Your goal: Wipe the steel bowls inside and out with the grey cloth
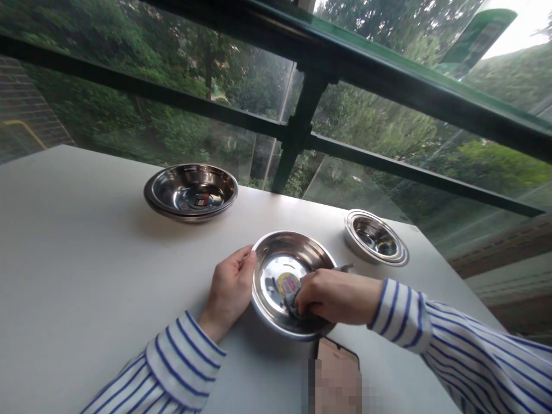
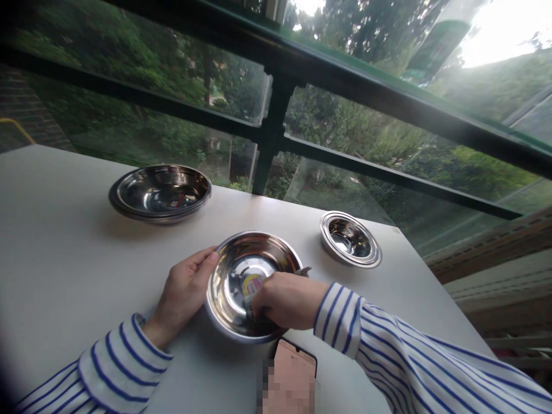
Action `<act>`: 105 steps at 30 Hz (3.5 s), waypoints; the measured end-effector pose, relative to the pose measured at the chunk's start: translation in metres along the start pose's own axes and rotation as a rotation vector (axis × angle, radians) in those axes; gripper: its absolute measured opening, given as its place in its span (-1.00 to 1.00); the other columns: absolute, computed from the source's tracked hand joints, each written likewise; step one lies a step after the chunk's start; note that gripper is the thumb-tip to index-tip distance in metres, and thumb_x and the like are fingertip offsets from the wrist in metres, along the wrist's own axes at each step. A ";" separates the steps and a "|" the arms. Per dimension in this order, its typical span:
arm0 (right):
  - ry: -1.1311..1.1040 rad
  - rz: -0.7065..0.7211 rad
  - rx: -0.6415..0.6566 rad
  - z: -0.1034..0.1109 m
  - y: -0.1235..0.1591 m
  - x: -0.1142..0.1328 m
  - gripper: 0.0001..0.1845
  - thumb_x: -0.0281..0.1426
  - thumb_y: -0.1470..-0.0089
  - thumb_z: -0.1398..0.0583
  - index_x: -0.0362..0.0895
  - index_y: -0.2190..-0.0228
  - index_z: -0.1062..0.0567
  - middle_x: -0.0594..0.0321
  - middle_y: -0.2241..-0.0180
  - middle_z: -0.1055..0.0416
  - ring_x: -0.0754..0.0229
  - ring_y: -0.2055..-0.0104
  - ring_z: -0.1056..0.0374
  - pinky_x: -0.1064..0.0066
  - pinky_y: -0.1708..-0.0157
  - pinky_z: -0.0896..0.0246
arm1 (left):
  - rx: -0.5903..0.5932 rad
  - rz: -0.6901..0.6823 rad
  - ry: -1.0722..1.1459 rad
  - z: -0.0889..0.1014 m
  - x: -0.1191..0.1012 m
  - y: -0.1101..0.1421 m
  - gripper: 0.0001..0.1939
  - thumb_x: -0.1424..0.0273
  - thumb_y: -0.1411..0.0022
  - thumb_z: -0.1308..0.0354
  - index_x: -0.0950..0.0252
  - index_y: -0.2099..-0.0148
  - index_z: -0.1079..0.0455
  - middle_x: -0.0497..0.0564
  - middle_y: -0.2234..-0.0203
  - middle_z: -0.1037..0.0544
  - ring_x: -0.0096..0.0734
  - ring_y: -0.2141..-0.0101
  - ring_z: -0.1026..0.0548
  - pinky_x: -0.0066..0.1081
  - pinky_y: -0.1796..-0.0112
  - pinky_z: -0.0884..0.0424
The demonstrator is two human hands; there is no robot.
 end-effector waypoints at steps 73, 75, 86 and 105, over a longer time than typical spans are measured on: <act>0.239 -0.099 0.118 0.006 -0.009 -0.004 -0.79 -0.62 0.12 -0.16 -0.14 0.48 -0.55 0.22 0.36 -0.48 0.22 0.33 -0.35 0.49 0.32 -0.17 | 0.044 0.026 0.009 -0.002 -0.003 -0.007 -0.63 0.24 -0.16 -0.06 0.35 0.08 -0.48 0.03 0.38 -0.61 -0.31 0.37 -0.51 -0.45 0.35 -0.37; 0.282 -0.153 0.112 0.009 -0.004 -0.011 -0.81 -0.63 0.12 -0.14 -0.20 0.50 -0.54 0.13 0.38 -0.48 0.18 0.37 -0.35 0.43 0.37 -0.16 | 0.057 0.014 -0.011 -0.004 -0.004 -0.006 -0.63 0.24 -0.18 -0.04 0.34 0.07 -0.47 0.02 0.36 -0.61 -0.32 0.37 -0.51 -0.45 0.34 -0.36; 0.094 -0.011 -0.029 -0.001 -0.008 0.007 -0.76 -0.60 -0.01 -0.11 -0.14 0.35 -0.54 0.21 0.32 -0.44 0.27 0.31 -0.31 0.48 0.25 -0.15 | -0.019 0.002 -0.040 -0.005 -0.005 -0.004 -0.68 0.26 -0.18 -0.03 0.34 0.18 -0.49 -0.02 0.50 -0.55 -0.34 0.43 -0.48 -0.44 0.38 -0.35; 0.322 -0.097 -0.339 0.024 -0.038 -0.022 -0.81 -0.61 -0.04 -0.08 -0.28 0.40 -0.51 0.05 0.34 -0.42 0.14 0.23 -0.32 0.32 0.16 -0.15 | 0.007 -0.044 -0.067 -0.005 -0.008 -0.004 -0.67 0.28 -0.21 0.00 0.33 0.12 -0.48 -0.02 0.43 -0.57 -0.38 0.43 -0.45 -0.47 0.35 -0.33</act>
Point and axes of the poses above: each hand's wrist, its own y-axis away from the middle knuckle, its own z-axis out of the back of the hand, x = y × z, the point moved 5 cm from there along -y, towards the middle knuckle
